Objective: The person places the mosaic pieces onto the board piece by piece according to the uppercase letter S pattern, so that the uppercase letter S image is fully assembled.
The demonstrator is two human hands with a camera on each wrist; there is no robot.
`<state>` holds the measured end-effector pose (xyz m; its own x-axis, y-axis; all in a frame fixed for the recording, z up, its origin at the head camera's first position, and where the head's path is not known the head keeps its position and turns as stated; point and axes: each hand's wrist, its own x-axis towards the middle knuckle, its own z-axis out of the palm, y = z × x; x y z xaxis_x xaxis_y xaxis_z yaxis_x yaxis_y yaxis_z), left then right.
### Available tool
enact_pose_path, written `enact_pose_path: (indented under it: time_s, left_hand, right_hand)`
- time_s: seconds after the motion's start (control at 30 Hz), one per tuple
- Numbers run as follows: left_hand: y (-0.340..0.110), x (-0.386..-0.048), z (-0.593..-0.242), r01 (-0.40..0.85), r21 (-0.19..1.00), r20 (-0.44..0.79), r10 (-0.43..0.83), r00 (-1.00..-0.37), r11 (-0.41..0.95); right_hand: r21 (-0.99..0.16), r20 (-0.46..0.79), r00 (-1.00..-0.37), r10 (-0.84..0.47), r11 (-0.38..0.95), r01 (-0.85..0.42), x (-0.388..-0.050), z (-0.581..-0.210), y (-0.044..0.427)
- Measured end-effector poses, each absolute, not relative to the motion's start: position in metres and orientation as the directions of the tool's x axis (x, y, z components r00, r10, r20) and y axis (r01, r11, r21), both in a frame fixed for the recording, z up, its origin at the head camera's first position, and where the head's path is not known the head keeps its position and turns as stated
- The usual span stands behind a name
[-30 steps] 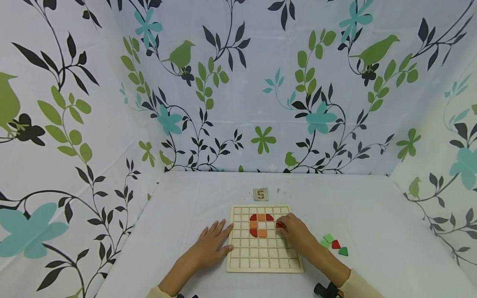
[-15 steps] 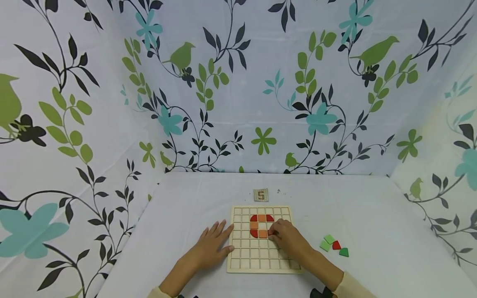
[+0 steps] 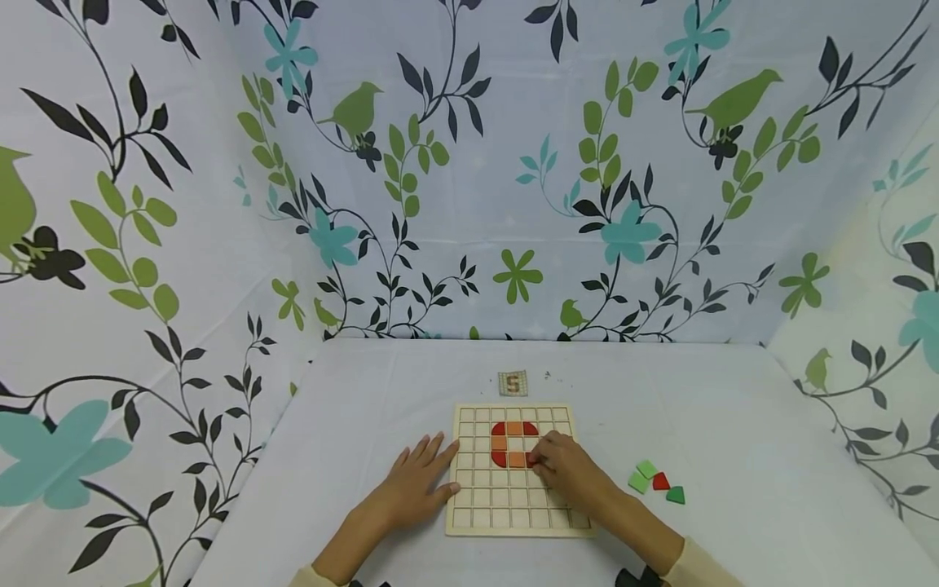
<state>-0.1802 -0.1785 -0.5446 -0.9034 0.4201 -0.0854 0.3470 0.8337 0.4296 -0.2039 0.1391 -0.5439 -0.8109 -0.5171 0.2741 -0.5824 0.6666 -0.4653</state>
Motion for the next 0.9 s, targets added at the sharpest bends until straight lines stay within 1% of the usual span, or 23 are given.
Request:
enact_pose_path:
  time_s: [0.1,0.2,0.3,0.5,0.6,0.77,0.9]
  left_hand:
    - [-0.179,-0.18,-0.544,0.35,0.433,-0.086,0.424,-0.901,0.831]
    - [-0.179,-0.181,-0.544,0.351,0.432,-0.088,0.426,-0.901,0.831]
    - [-0.179,-0.182,-0.544,0.347,0.43,-0.095,0.424,-0.9,0.833]
    - [-0.179,-0.183,-0.547,0.347,0.434,-0.101,0.428,-0.898,0.831]
    - [-0.179,-0.184,-0.548,0.354,0.428,-0.097,0.431,-0.897,0.832]
    - [-0.18,-0.183,-0.55,0.357,0.424,-0.089,0.431,-0.898,0.832]
    - [-0.179,-0.183,-0.549,0.353,0.432,-0.087,0.428,-0.9,0.83]
  right_hand:
    - [-0.504,0.227,-0.854,-0.468,0.694,-0.514,-0.2,-0.54,0.147]
    - [-0.54,0.162,-0.913,-0.375,0.74,-0.4,-0.197,-0.533,0.16]
    - [-0.55,0.116,-0.945,-0.307,0.772,-0.318,-0.194,-0.523,0.179]
    - [-0.533,0.094,-0.956,-0.278,0.797,-0.284,-0.184,-0.507,0.232]
    - [-0.529,0.056,-0.962,-0.266,0.81,-0.255,-0.177,-0.505,0.26]
    - [-0.521,-0.006,-0.975,-0.221,0.833,-0.186,-0.164,-0.512,0.295]
    - [-0.524,-0.046,-0.98,-0.194,0.84,-0.142,-0.161,-0.523,0.309]
